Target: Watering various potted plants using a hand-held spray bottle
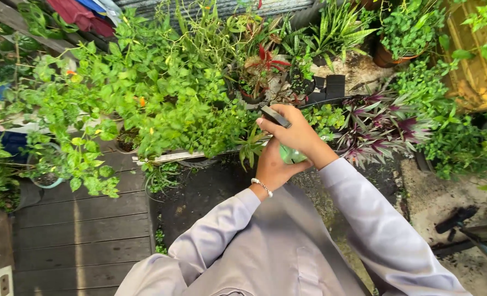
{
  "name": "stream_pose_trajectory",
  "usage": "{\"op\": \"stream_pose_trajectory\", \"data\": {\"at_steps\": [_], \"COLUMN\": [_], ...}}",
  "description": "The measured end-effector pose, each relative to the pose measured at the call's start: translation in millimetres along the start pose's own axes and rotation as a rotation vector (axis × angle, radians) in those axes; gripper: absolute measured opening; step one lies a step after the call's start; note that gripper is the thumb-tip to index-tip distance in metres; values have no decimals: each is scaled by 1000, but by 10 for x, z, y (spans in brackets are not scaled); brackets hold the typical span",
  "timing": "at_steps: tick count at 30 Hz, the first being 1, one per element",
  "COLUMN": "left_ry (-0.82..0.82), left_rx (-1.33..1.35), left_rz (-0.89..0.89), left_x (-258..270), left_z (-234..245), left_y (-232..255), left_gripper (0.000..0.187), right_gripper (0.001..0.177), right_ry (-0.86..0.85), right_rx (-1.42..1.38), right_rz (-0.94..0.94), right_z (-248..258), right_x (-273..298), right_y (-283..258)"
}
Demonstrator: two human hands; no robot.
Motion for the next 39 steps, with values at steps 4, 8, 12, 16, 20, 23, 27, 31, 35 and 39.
{"op": "stream_pose_trajectory", "data": {"at_steps": [4,8,12,16,20,23,27,31,35,39], "left_ry": [68,129,192,234,240,225,209,174,130,175], "left_rx": [34,32,12,65,-65,-99,-101,-77,-93,-105], "left_rz": [-105,-158,-263,-220,-191,-67,109,164,257,219], "left_x": [-252,-447,-600,-837,-1042,-1187,-1195,-1125,-1110,-1256], "left_z": [-81,-142,-167,-39,169,311,250,-108,-380,-342], "left_y": [-26,35,80,-82,-165,-82,-119,-294,-397,-462], "left_gripper": [65,68,54,65,65,71,74,70,66,72], "right_gripper": [18,17,16,16,14,19,23,26,27,20], "right_ry": [-3,-12,-114,-117,-120,-114,-143,-157,-136,-142], "right_rx": [110,137,165,138,55,1,-98,-98,-102,0], "right_rz": [18,-3,-4,44,86,48,-81,-168,-275,-183], "right_z": [101,209,246,256,218,160,170,261,394,444], "right_x": [-157,-351,-450,-691,-1007,-1266,-1345,-1302,-1310,-1504], "right_y": [-83,-44,-185,-314,-322,-224,40,561,1014,886]}}
Point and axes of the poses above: each hand's wrist, its own x-axis away from the middle knuckle, its own z-axis out of the back of the hand, y = z × x, the point moved 10 cm from there along -x, towards the middle knuckle, and after that the axes turned 6 degrees about -z, right-handed, at the moved point
